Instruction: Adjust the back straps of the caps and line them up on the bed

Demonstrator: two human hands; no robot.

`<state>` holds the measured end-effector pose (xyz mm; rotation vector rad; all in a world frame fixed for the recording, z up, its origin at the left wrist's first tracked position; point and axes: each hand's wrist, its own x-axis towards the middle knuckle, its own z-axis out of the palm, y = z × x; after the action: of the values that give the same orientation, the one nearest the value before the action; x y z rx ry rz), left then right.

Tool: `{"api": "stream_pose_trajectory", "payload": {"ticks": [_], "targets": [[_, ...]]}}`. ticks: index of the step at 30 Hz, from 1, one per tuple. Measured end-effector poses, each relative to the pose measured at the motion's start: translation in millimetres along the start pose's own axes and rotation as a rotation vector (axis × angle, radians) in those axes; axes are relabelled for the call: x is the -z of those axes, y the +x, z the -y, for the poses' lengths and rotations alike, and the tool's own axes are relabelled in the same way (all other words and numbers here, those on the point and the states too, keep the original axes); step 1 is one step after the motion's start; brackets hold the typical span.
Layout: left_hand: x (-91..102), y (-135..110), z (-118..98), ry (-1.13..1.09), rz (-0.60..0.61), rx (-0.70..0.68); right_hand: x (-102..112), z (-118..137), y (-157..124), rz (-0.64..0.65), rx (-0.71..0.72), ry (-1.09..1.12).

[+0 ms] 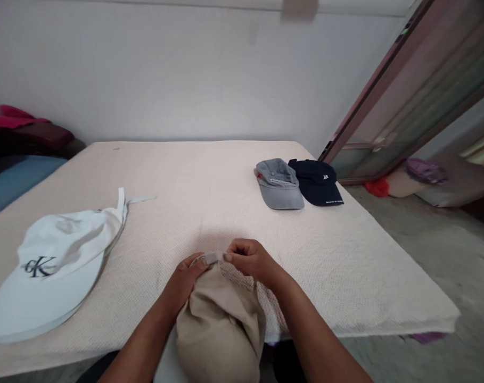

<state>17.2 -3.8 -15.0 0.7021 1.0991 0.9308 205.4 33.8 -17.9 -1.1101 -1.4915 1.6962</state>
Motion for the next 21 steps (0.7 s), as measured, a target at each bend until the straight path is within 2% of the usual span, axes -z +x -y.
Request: {"api": "stream_pose_trajectory", "payload": {"ticks": [4, 11, 21], "targets": [[0.1, -1.4, -0.1, 0.017, -0.011, -0.017, 1.4, 0.1, -1.1, -0.008, -0.001, -0.055], [-3.2, -0.9, 1.0, -0.079, 0.035, 0.015, 1.7, 0.4, -1.7, 0.0, 0.026, -0.079], [0.6, 1.7, 6.0, -0.038, 0.012, 0.039, -0.1, 3.3, -3.0, 0.065, -0.033, 0.024]]}}
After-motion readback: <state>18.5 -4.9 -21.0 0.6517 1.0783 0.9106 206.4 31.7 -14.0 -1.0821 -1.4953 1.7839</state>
